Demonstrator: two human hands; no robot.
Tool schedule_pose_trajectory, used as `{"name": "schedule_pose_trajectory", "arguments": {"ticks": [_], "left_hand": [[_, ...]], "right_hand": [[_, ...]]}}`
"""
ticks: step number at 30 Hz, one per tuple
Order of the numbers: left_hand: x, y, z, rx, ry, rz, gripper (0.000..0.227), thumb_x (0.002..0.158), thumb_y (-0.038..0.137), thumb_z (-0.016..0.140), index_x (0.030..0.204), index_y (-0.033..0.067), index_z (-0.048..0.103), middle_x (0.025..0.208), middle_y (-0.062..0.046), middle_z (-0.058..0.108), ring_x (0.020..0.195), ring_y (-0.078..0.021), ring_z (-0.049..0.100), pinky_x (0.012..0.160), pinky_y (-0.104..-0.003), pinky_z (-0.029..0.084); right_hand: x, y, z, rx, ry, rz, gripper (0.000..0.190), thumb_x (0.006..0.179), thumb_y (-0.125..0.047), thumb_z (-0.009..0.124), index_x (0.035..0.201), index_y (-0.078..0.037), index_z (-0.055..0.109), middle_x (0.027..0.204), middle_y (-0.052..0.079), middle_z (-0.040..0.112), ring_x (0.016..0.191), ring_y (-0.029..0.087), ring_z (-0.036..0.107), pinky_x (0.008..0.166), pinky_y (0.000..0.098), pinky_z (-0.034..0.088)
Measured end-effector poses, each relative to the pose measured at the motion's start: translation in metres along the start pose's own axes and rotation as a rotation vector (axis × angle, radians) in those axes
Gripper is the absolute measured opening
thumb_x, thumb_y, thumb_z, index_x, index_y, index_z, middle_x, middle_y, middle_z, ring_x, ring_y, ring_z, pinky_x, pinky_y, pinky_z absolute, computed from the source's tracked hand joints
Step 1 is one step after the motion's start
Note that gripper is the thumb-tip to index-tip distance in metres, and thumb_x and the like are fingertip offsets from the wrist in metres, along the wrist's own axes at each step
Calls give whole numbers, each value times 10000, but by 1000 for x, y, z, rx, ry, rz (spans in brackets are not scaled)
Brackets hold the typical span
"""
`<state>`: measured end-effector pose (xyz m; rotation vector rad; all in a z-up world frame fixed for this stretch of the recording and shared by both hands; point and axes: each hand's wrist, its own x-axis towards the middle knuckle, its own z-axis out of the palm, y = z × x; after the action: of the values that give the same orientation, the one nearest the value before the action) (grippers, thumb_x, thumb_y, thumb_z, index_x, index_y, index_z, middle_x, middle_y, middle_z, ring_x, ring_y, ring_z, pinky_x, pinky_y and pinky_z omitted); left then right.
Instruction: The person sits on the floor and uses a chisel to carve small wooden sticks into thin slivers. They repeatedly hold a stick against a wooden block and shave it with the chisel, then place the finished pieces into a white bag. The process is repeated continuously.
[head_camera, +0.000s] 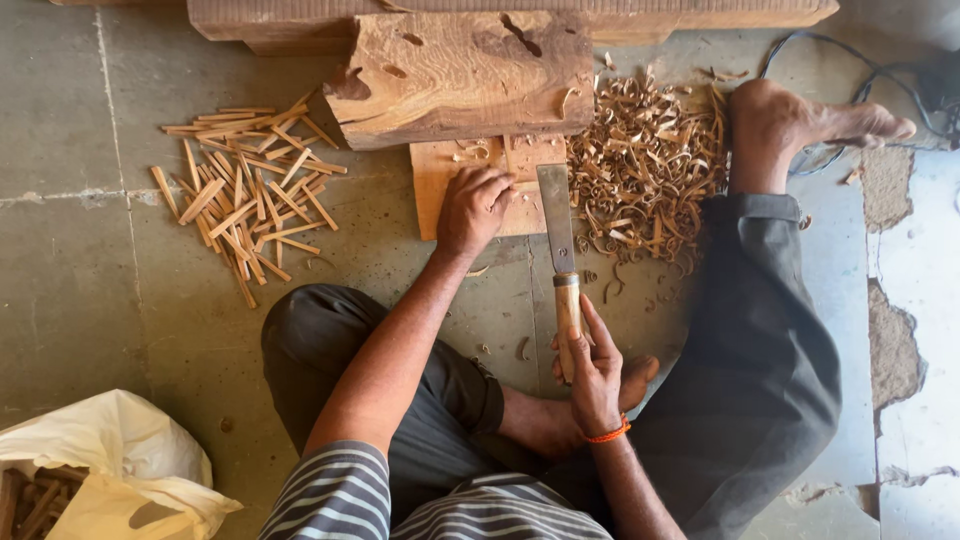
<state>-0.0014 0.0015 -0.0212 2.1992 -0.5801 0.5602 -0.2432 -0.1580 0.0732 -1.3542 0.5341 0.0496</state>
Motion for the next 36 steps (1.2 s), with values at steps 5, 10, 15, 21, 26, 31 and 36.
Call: {"name": "schedule_pose_trajectory", "arguments": {"ticks": [5, 10, 15, 21, 26, 31, 36], "left_hand": [[11, 14, -15, 35, 19, -53, 346, 769, 135, 877, 1086, 93, 744, 1042, -41, 678, 998, -207, 622, 885, -382, 515], [11, 14, -13, 98, 28, -29, 321, 777, 140, 893, 1054, 200, 742, 979, 0, 600, 954, -190, 586, 831, -372, 487], [6, 5, -1, 94, 33, -4, 306, 785, 161, 905, 1027, 253, 743, 941, 35, 592, 893, -163, 562, 803, -353, 451], [8, 13, -8, 102, 24, -55, 260, 796, 137, 881, 961, 284, 743, 894, 48, 568, 888, -152, 565, 803, -353, 452], [10, 10, -9, 81, 1, -56, 273, 793, 78, 850, 987, 244, 754, 935, 49, 600, 901, -164, 572, 814, -358, 441], [5, 19, -14, 61, 1, -36, 287, 790, 54, 829, 1010, 228, 770, 970, 39, 621, 939, -180, 575, 851, -370, 449], [8, 27, -20, 85, -38, -77, 247, 803, 56, 821, 979, 222, 773, 935, 31, 627, 889, -199, 576, 811, -376, 439]], "right_hand": [[3, 3, 0, -58, 8, 22, 583, 1000, -174, 590, 1562, -117, 443, 800, 41, 641, 545, 68, 515, 477, 220, 417], [1, 1, 11, -132, 5, 56, 584, 991, -169, 611, 1552, -112, 460, 772, 19, 624, 536, 64, 498, 463, 220, 411], [36, -16, 39, -197, -3, -27, 583, 998, -174, 582, 1562, -95, 461, 780, 5, 587, 557, 46, 494, 460, 215, 409], [20, -31, 51, -228, 37, 56, 588, 993, -196, 581, 1561, -116, 453, 773, 12, 607, 545, 49, 478, 444, 215, 382], [28, -11, 43, -275, 65, 74, 597, 979, -227, 615, 1553, -137, 475, 746, 12, 614, 514, 52, 491, 440, 218, 418], [41, 0, 39, -189, 44, 63, 579, 988, -222, 629, 1543, -142, 486, 740, 6, 614, 516, 47, 486, 442, 220, 412], [29, -2, 32, -157, 17, 58, 571, 991, -227, 610, 1542, -158, 478, 743, -10, 601, 513, 41, 490, 448, 212, 427]]}}
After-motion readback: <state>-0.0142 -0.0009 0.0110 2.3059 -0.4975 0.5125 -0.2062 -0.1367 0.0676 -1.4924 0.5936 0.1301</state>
